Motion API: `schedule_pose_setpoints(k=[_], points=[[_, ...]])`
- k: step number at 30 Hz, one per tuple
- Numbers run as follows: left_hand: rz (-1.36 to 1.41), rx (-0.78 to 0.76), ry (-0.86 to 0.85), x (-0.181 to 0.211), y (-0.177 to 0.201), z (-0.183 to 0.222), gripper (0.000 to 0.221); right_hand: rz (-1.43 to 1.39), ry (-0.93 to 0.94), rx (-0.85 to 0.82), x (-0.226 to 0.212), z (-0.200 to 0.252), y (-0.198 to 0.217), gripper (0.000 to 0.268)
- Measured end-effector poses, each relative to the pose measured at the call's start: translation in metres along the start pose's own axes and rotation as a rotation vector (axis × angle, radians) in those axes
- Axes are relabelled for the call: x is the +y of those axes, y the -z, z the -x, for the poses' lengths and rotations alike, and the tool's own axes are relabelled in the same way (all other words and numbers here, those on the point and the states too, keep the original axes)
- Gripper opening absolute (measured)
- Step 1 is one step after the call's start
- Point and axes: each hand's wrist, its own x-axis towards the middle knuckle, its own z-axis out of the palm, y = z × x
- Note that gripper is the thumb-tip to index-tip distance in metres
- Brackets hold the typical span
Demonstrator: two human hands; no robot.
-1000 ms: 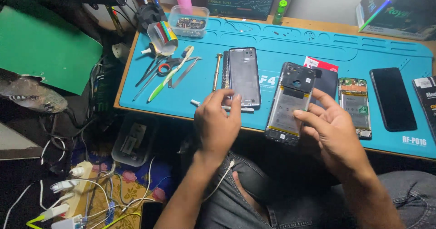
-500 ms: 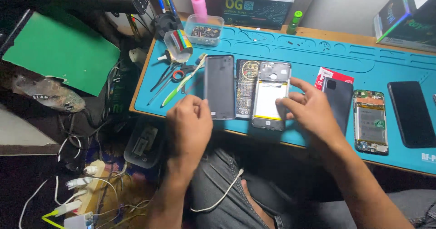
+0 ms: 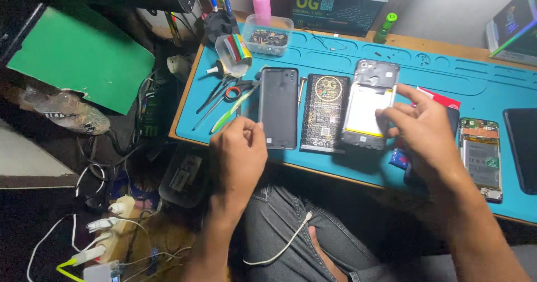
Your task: Installing a new battery into a mobile phone chassis and cleaning the components.
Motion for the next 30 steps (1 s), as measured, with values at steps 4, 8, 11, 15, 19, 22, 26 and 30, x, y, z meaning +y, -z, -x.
schedule_pose_setpoints(k=[4, 8, 11, 15, 19, 22, 26, 30], points=[[0.030, -0.008, -0.062, 0.007, -0.023, 0.001, 0.026, -0.027, 0.094, 0.000, -0.009, 0.008, 0.021, 0.061], [0.047, -0.029, -0.100, 0.022, -0.030, -0.001, 0.028, -0.019, 0.099, 0.022, -0.006, 0.009, 0.030, 0.060], [0.053, -0.012, -0.104, 0.026, -0.030, -0.003, 0.025, -0.052, 0.086, 0.021, 0.002, 0.008, 0.035, 0.062], [0.055, 0.006, -0.141, 0.028, -0.030, -0.001, 0.025, -0.093, 0.082, 0.021, 0.001, 0.014, 0.041, 0.058], [0.100, -0.037, -0.178, 0.051, -0.058, 0.011, 0.022, -0.121, 0.079, 0.064, -0.006, 0.028, 0.055, 0.053], [0.144, -0.171, -0.173, 0.072, -0.093, 0.022, 0.014, -0.178, 0.106, 0.098, 0.002, 0.028, 0.070, 0.058], [0.168, -0.207, -0.246, 0.088, -0.125, 0.024, 0.016, -0.145, 0.083, 0.124, -0.003, 0.042, 0.082, 0.060], [0.147, -0.074, -0.255, 0.086, -0.135, 0.002, 0.015, -0.118, 0.054, 0.141, -0.005, 0.049, 0.089, 0.060]])
